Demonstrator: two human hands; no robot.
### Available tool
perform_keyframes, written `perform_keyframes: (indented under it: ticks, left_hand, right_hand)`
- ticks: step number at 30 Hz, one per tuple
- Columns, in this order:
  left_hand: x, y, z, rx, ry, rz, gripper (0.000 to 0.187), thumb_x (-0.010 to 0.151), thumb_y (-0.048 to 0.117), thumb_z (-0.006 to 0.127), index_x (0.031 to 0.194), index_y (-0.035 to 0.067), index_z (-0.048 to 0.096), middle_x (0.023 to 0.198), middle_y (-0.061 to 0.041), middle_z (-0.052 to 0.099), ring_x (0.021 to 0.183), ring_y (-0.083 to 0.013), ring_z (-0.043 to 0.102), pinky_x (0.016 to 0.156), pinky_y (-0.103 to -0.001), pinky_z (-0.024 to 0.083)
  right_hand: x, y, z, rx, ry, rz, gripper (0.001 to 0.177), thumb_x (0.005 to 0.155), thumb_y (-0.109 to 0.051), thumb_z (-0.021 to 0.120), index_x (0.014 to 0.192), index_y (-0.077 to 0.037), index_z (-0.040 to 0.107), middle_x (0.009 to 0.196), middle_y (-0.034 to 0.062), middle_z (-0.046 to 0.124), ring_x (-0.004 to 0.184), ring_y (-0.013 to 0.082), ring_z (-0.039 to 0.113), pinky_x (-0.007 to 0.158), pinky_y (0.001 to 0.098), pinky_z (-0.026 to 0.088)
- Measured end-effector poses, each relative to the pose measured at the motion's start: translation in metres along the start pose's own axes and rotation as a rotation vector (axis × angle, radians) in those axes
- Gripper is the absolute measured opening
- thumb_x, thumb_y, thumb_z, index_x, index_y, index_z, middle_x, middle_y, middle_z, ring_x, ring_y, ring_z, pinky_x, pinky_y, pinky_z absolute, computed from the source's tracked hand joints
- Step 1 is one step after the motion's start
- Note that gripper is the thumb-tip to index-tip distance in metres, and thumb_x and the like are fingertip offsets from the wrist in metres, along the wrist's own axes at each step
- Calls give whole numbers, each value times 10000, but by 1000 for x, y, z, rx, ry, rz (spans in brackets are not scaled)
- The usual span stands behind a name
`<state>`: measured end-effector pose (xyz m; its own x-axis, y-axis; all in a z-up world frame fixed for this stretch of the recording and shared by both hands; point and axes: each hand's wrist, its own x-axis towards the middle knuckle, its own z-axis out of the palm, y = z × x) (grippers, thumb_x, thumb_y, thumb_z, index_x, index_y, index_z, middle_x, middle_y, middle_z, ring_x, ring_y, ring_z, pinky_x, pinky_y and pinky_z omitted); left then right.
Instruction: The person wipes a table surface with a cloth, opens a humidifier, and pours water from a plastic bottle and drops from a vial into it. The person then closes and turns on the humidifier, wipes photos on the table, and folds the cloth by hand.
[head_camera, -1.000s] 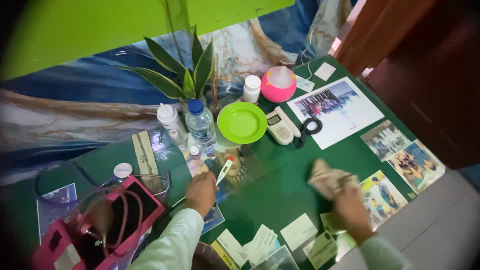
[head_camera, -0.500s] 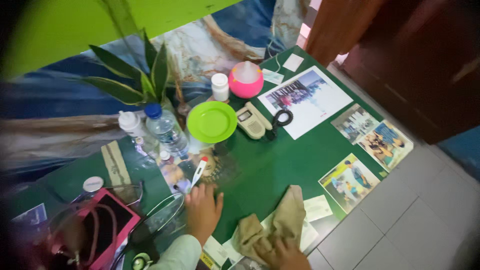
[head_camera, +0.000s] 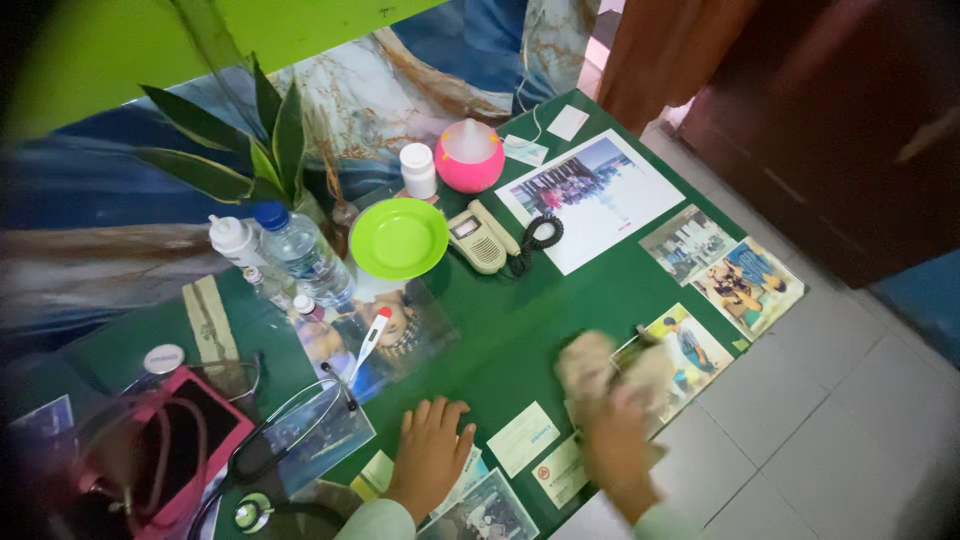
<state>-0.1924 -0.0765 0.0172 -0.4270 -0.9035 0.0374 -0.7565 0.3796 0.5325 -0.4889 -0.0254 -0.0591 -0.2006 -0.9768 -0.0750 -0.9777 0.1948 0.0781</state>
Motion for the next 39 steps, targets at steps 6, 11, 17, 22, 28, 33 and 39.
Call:
perform_keyframes:
  ticks: [6, 11, 17, 22, 28, 33, 39]
  left_hand:
    - [-13, -1, -4, 17, -32, 15, 246, 973, 280, 539, 1091, 78, 616, 1064, -105, 606, 1049, -314, 534, 925, -471, 386]
    - [-8, -3, -13, 19, -51, 61, 193, 947, 251, 546, 1038, 99, 624, 1034, -94, 614, 1041, -306, 542, 914, -472, 388]
    - [-7, -7, -16, -15, 20, 64, 202, 941, 237, 585, 1051, 72, 622, 1034, -100, 609, 1031, -312, 540, 902, -477, 389]
    - [-13, -23, 11, 17, -8, 78, 210, 930, 254, 596, 1084, 113, 628, 1020, -91, 607, 1035, -305, 553, 882, -482, 415]
    - [-1, -40, 27, 61, -10, 16, 228, 858, 264, 639, 1067, 175, 656, 1060, -64, 614, 1025, -301, 559, 851, -489, 421]
    - [38, -22, 9, 60, 31, 108, 194, 893, 249, 635, 1041, 123, 646, 1017, -94, 614, 991, -323, 561, 826, -482, 431]
    - [120, 35, 5, 2, 166, 90, 182, 905, 229, 623, 1038, 107, 646, 984, -89, 641, 985, -329, 578, 829, -480, 447]
  right_hand:
    - [-99, -96, 72, 356, 115, -424, 653, 907, -268, 639, 1521, -149, 449, 1253, 221, 579, 1149, 453, 534, 1015, 789, 314]
    - [-33, -45, 16, 387, 119, -305, 521, 760, -366, 775, 1186, -105, 626, 1198, 145, 628, 1137, 393, 571, 1032, 557, 424]
    - [33, 65, -127, 174, -250, 289, 1225, 467, -75, 1055, 1485, -373, 442, 1686, 144, 171, 1396, 429, 365, 1075, 468, 478]
    - [21, -18, -66, 103, -117, 133, 1002, 567, -121, 925, 1437, -372, 496, 1592, 171, 271, 1322, 425, 420, 997, 489, 494]
    - [-27, -104, 3, 162, 131, -446, 689, 717, -190, 731, 1365, -370, 578, 1450, 210, 422, 1212, 417, 503, 881, 520, 517]
    - [47, -42, 10, 20, 318, -517, 405, 848, -277, 601, 1245, -347, 637, 1407, 230, 520, 1157, 419, 554, 787, 545, 524]
    - [195, 97, -24, 363, 211, -58, 518, 951, -220, 623, 1451, -216, 486, 1314, 164, 560, 1180, 374, 594, 998, 507, 525]
